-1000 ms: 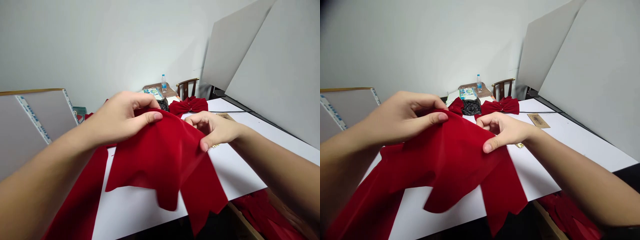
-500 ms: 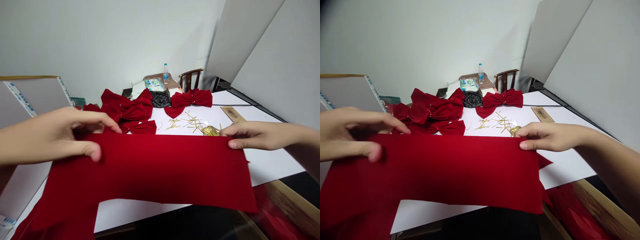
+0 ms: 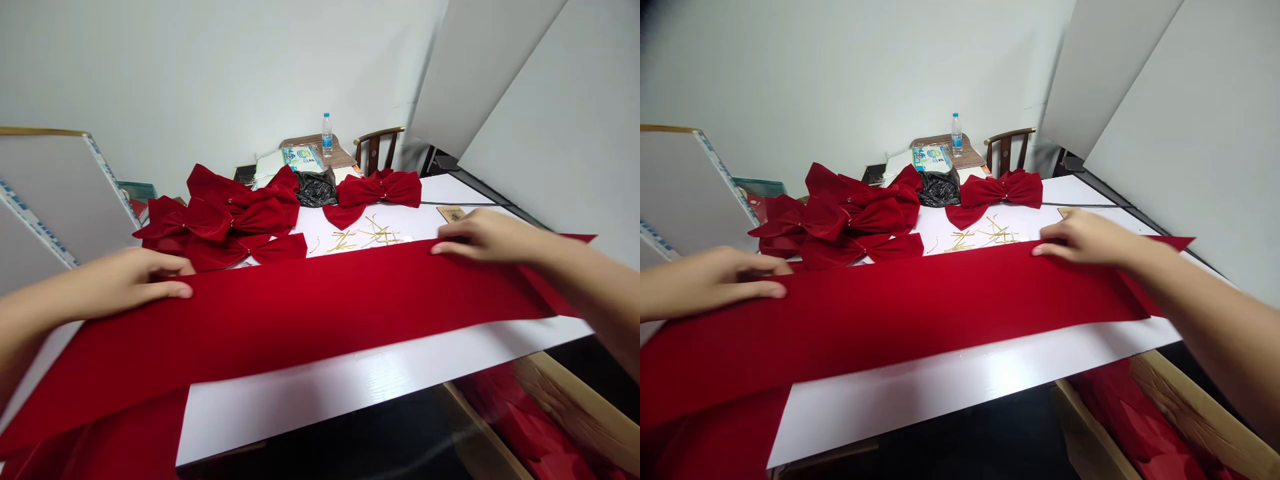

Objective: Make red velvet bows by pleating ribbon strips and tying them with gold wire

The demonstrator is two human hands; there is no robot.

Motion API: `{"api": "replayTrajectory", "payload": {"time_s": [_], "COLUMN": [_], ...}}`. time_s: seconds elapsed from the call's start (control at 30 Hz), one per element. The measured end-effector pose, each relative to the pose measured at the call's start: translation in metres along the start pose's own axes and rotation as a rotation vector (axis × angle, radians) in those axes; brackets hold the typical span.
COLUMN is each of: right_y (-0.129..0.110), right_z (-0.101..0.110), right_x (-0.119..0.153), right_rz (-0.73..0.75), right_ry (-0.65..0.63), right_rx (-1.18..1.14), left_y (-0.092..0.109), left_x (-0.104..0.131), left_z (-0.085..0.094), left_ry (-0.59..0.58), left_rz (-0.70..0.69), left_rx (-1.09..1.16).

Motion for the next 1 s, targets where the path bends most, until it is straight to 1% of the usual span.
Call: {"api": "replayTrajectory", "payload": {"time_s": [0.03,0.07,0.1,0.13,0.2,0.23,0.3,0.33,0.37,0.4,0.43,0.5,0.53,0.6,0.63,0.7,0.8,0.9,1.0], "right_y": [0.004,0.006,0.008,0.008,0.001,-0.005,-0.027,-0.042,-0.059,-0.076,-0.091,-0.113,-0.117,-0.115,-0.11,-0.098,-0.087,-0.093,-0.105], "right_z": [-0.017,-0.035,-0.052,-0.068,-0.091,-0.099,-0.11,-0.114,-0.119,-0.125,-0.131,-0.143,-0.149,-0.158,-0.16,-0.161,-0.152,-0.138,-0.127], "right_x": [-0.008,-0.013,-0.017,-0.019,-0.02,-0.02,-0.02,-0.02,-0.022,-0.023,-0.024,-0.027,-0.027,-0.028,-0.027,-0.027,-0.03,-0.041,-0.054], "right_rz": [-0.019,-0.053,-0.087,-0.105,-0.117,-0.125,-0.151,-0.14,-0.095,-0.032,0.01,0.046,0.048,0.036,0.03,0.034,0.061,0.044,0.001], "right_ry": [-0.045,-0.101,-0.118,-0.1,0.025,0.116,0.288,0.341,0.354,0.326,0.28,0.184,0.149,0.109,0.102,0.099,0.056,-0.077,-0.228], "right_rx": [0.093,0.16,0.217,0.263,0.307,0.302,0.222,0.14,0.049,-0.04,-0.098,-0.145,-0.154,-0.155,-0.155,-0.166,-0.188,-0.131,-0.1], "left_y": [-0.005,-0.01,-0.016,-0.02,-0.024,-0.02,-0.001,0.013,0.028,0.044,0.059,0.08,0.085,0.087,0.085,0.079,0.074,0.078,0.083], "left_x": [-0.011,-0.019,-0.026,-0.03,-0.031,-0.029,-0.022,-0.018,-0.015,-0.013,-0.012,-0.014,-0.016,-0.022,-0.026,-0.032,-0.04,-0.045,-0.05], "left_z": [-0.011,-0.022,-0.034,-0.046,-0.07,-0.081,-0.103,-0.114,-0.127,-0.14,-0.153,-0.178,-0.189,-0.205,-0.209,-0.213,-0.209,-0.205,-0.203], "left_ry": [-0.167,-0.223,-0.176,-0.127,-0.034,0.014,0.112,0.119,0.074,-0.01,-0.061,-0.122,-0.129,-0.112,-0.102,-0.096,-0.139,-0.195,-0.212], "left_rz": [-0.02,-0.044,-0.07,-0.084,-0.08,-0.1,-0.137,-0.159,-0.19,-0.219,-0.224,-0.207,-0.2,-0.19,-0.182,-0.148,-0.096,-0.106,-0.112], "left_rx": [-0.109,-0.208,-0.32,-0.431,-0.586,-0.613,-0.547,-0.443,-0.295,-0.137,-0.005,0.142,0.164,0.162,0.161,0.181,0.202,0.164,0.114]}}
Point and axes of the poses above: each hand's wrist, its own x-axis away from the middle knuckle, its own z-axis out of the back of the hand, y = z × x, the point moved 1 cm from there along -x, towards the middle knuckle, and after that the axes turned 6 degrees about y, right-handed, at the moved point
